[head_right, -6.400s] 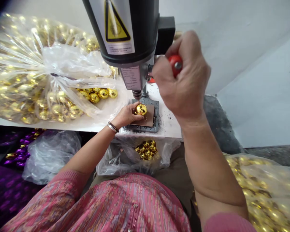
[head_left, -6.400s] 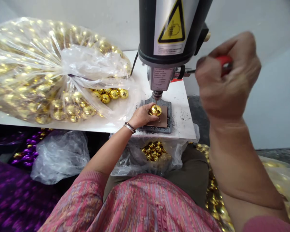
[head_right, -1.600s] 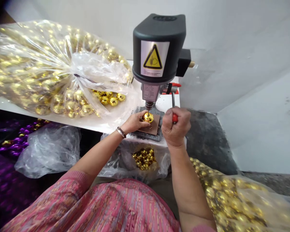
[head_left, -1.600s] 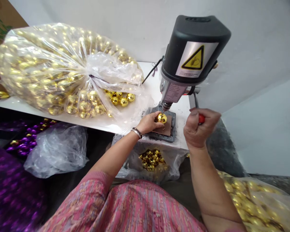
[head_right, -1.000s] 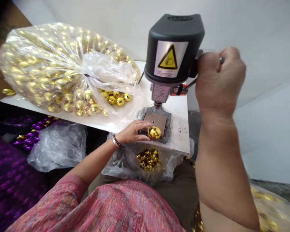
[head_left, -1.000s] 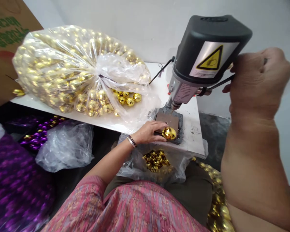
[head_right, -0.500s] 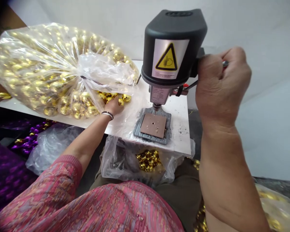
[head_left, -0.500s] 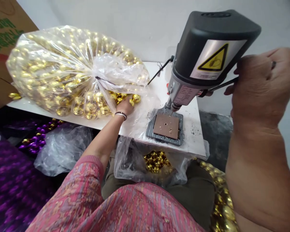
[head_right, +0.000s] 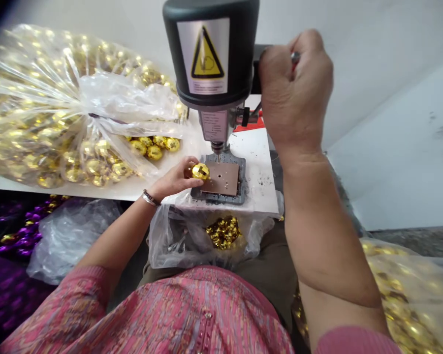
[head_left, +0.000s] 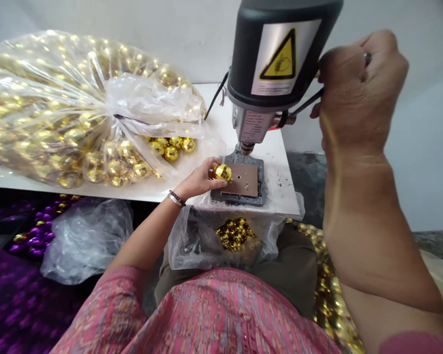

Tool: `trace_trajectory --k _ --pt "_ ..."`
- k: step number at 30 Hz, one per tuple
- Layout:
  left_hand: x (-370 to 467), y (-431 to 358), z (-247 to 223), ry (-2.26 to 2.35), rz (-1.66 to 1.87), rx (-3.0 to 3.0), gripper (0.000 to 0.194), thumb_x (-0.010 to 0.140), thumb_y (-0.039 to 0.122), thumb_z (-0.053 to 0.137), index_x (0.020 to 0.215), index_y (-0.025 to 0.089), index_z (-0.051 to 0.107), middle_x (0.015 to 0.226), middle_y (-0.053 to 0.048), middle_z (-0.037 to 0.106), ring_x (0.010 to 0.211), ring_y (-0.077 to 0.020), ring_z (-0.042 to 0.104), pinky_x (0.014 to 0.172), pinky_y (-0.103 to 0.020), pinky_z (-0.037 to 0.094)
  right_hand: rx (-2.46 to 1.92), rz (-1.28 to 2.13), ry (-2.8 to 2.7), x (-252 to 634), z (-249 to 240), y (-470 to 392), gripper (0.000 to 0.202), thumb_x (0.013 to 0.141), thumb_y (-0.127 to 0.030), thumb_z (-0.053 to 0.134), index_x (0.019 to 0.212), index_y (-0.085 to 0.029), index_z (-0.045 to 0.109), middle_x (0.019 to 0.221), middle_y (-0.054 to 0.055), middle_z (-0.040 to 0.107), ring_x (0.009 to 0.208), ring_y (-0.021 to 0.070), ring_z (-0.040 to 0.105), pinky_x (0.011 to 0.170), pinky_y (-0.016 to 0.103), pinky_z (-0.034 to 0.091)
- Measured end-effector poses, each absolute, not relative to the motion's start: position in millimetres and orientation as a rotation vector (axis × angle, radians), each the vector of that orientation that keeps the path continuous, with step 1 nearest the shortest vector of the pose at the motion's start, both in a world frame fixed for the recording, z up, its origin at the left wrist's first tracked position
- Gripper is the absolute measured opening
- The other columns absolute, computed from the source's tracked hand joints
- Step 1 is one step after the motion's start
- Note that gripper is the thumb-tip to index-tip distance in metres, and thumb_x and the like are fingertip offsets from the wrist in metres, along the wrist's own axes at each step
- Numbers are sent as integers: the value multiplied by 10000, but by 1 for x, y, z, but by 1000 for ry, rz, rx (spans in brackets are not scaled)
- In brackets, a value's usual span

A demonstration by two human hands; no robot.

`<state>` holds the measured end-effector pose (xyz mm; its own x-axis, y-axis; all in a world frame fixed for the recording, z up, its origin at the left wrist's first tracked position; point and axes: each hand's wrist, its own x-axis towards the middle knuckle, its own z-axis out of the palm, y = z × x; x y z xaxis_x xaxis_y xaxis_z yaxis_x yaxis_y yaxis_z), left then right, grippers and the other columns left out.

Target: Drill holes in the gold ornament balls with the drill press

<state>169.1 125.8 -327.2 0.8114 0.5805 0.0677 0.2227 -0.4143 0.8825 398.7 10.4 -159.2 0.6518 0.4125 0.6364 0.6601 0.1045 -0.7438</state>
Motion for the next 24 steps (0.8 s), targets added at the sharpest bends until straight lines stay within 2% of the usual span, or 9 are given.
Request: trace_trajectory --k 5,8,12,17,24 --pt "199 118 -339 687 460 1918 616 770 374 802 1308 168 585 1190 -96 698 994 -197 674 901 -341 563 -1534 -195 -972 396 -156 8 270 967 -200 480 739 -216 334 698 -26 376 621 65 321 552 227 241" --pt "208 117 -341 769 515 1929 624 790 385 798 1337 163 596 1164 -83 718 983 -194 674 903 -334 561 -1555 -200 -978 394 -153 8 328 966 -156 486 707 -225 297 656 -34 327 622 70 311 567 242 224" --pt "215 118 -339 813 521 2019 606 750 338 825 1305 167 650 1155 -75 732 1011 -215 676 940 -354 557 -1544 -190 -1004 391 -150 7 347 972 -137 469 701 -224 272 638 -52 283 614 58 287 604 238 208" --pt "222 118 -336 816 506 2173 635 708 303 859 1300 151 689 1234 -107 709 1135 -265 665 1072 -408 523 -1498 -186 -1027 391 -152 6 313 971 -169 461 717 -219 284 643 -65 278 619 45 262 649 219 210" --pt "228 110 -335 849 501 2349 670 719 230 854 1356 145 666 1342 -132 661 1264 -291 621 1194 -437 457 -1493 -208 -1019 390 -153 5 324 979 -158 461 717 -220 282 627 -70 284 601 52 276 667 229 237"
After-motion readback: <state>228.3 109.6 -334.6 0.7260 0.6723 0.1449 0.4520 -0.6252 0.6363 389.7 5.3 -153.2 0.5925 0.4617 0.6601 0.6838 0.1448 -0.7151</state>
